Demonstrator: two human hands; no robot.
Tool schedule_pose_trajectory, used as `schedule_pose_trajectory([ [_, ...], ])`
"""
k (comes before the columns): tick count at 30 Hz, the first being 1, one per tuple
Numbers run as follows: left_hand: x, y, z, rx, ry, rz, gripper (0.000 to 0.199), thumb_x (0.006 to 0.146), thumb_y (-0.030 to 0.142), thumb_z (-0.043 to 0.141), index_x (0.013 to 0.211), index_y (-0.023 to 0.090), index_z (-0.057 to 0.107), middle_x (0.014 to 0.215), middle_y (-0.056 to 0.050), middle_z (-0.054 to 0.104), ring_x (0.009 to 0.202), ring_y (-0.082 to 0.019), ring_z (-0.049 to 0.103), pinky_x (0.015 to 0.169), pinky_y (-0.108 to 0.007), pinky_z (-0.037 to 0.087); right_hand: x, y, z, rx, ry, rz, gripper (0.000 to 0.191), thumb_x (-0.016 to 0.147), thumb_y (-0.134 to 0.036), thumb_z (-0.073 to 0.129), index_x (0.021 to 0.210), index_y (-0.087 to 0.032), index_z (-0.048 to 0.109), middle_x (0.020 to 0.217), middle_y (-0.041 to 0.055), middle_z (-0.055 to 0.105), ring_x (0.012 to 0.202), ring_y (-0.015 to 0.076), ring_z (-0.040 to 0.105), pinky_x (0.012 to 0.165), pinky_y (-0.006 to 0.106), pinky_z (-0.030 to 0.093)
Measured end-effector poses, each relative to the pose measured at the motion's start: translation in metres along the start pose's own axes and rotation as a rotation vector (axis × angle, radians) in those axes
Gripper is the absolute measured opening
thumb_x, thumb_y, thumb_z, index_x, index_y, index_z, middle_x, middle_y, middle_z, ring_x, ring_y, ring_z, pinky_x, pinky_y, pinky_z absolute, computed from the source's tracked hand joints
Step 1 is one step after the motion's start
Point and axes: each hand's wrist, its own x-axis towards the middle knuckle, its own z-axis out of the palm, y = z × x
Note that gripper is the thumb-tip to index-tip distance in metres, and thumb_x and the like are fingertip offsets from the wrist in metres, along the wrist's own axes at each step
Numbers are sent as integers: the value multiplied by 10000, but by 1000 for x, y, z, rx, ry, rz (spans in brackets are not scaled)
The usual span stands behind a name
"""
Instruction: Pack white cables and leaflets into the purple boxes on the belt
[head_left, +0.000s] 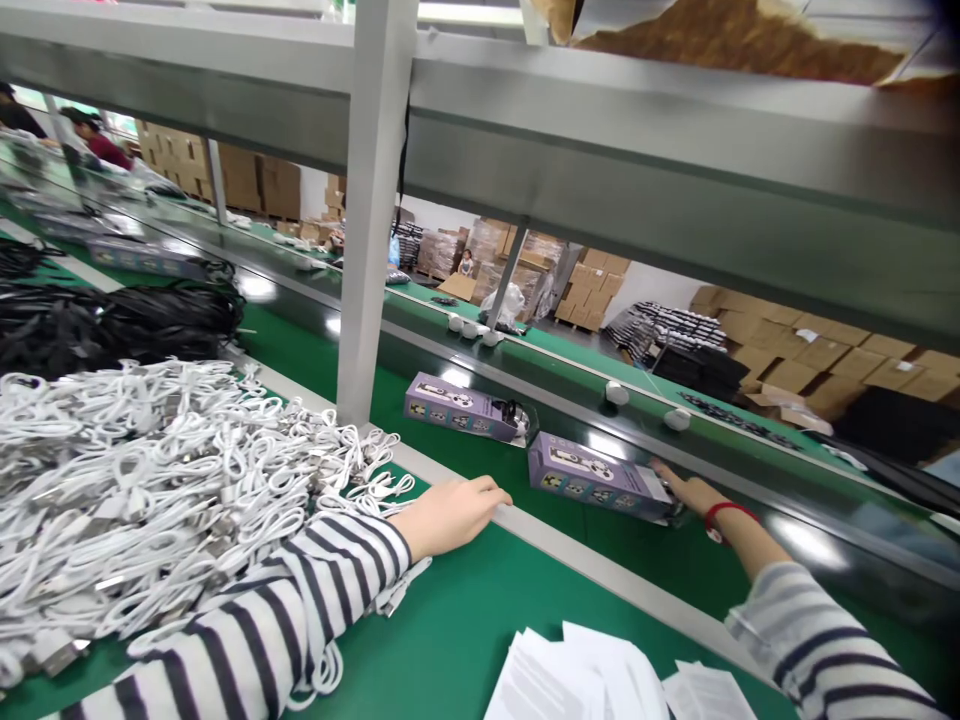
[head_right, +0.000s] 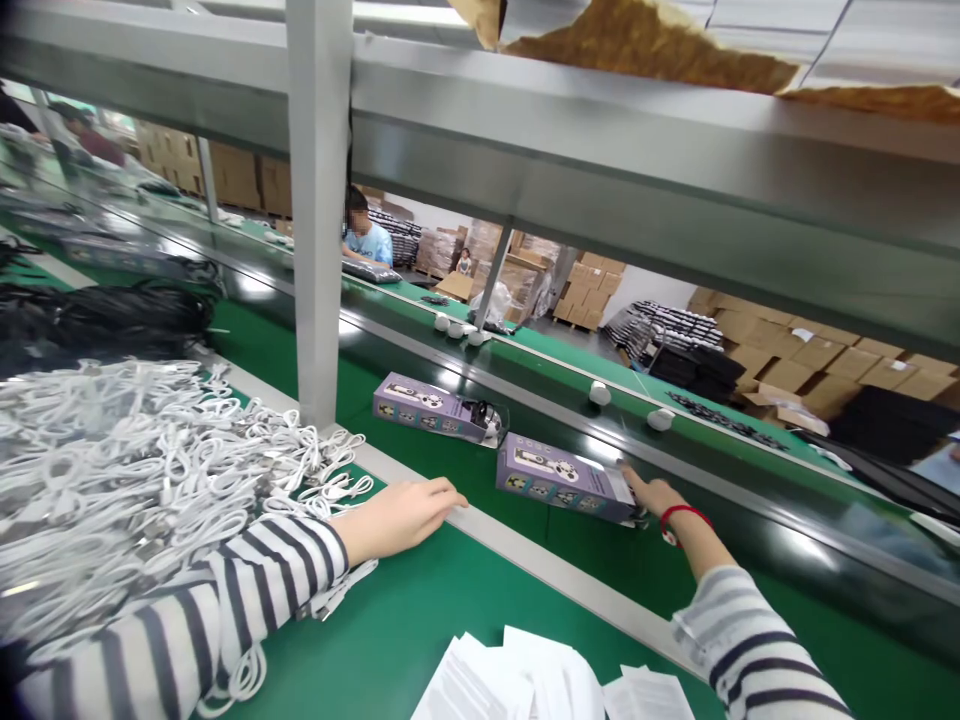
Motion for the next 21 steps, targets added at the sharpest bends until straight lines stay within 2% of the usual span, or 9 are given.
schedule_pose_trajectory([
  [2, 1, 1, 1, -9, 0, 11, 326, 935, 172, 397, 1220, 242, 539, 1141, -43, 609, 723, -167, 648, 586, -264, 500, -5, 4, 7, 13, -99, 49, 986, 680, -785, 514, 1209, 47, 531, 1193, 342, 556, 1111, 422, 559, 918, 483, 465],
  [5, 2, 4, 2, -11, -21, 26, 326, 921, 156, 423, 1208, 244, 547, 1134, -37, 615, 730, -169, 650, 585, -257, 498, -12, -2, 18, 17, -89, 34, 1073, 629, -703, 663, 1288, 108, 424, 1246, 357, 511, 1158, 416, 526, 953, 452, 447],
  [7, 3, 5, 4, -6, -29, 35, 316, 912, 144, 432, 1184, 241, 561, 1123, -35, 617, 725, -163, 647, 589, -253, 497, -16, -8, 21, 50, -54, -31, 973, 654, -608, 712, 1281, 86, 445, 1221, 330, 545, 1169, 394, 525, 958, 424, 444],
  [11, 2, 7, 6, -38, -14, 27, 295, 936, 181, 398, 1173, 226, 570, 1098, -48, 617, 758, -160, 645, 638, -252, 494, -22, -14, 15, 102, -72, -100, 698, 797, -444, 637, 1314, -11, 457, 1073, 190, 673, 1092, 291, 600, 951, 345, 453],
  [14, -1, 4, -2, -138, -26, -32, 300, 958, 296, 390, 1204, 233, 551, 1088, -43, 621, 813, -166, 638, 679, -255, 483, -38, -21, 3, 40, -19, -77, 719, 806, -348, 625, 1377, 3, 365, 1191, 244, 601, 1148, 346, 547, 1007, 440, 388],
  [17, -6, -6, -19, -302, -206, -76, 445, 898, 458, 490, 1288, 245, 486, 1153, -45, 604, 859, -169, 627, 701, -244, 469, -87, -44, -4, -85, 91, -293, 591, 786, -340, 639, 1301, -88, 493, 1293, 243, 520, 1227, 403, 441, 1032, 513, 313],
  [18, -8, -10, -25, -345, -279, -85, 507, 863, 488, 533, 1302, 242, 473, 1187, -49, 589, 898, -173, 620, 725, -240, 465, -111, -53, -3, -57, 15, -436, 495, 803, -375, 620, 1229, -130, 562, 1239, 209, 570, 1186, 374, 484, 1018, 474, 344],
  [19, -9, -15, -31, -371, -342, -92, 556, 825, 500, 578, 1303, 237, 471, 1220, -53, 571, 952, -182, 607, 759, -239, 458, -138, -63, 0, 18, -150, -553, 425, 821, -440, 594, 1150, -172, 618, 1161, 168, 625, 1108, 347, 545, 978, 446, 390],
  [21, -12, -23, -39, -366, -435, -130, 587, 758, 482, 646, 1264, 225, 497, 1247, -56, 548, 1017, -197, 579, 803, -243, 442, -195, -78, 14, 34, -453, -733, 464, 805, -558, 585, 1110, -215, 658, 1155, 130, 639, 1057, 332, 574, 938, 446, 428],
])
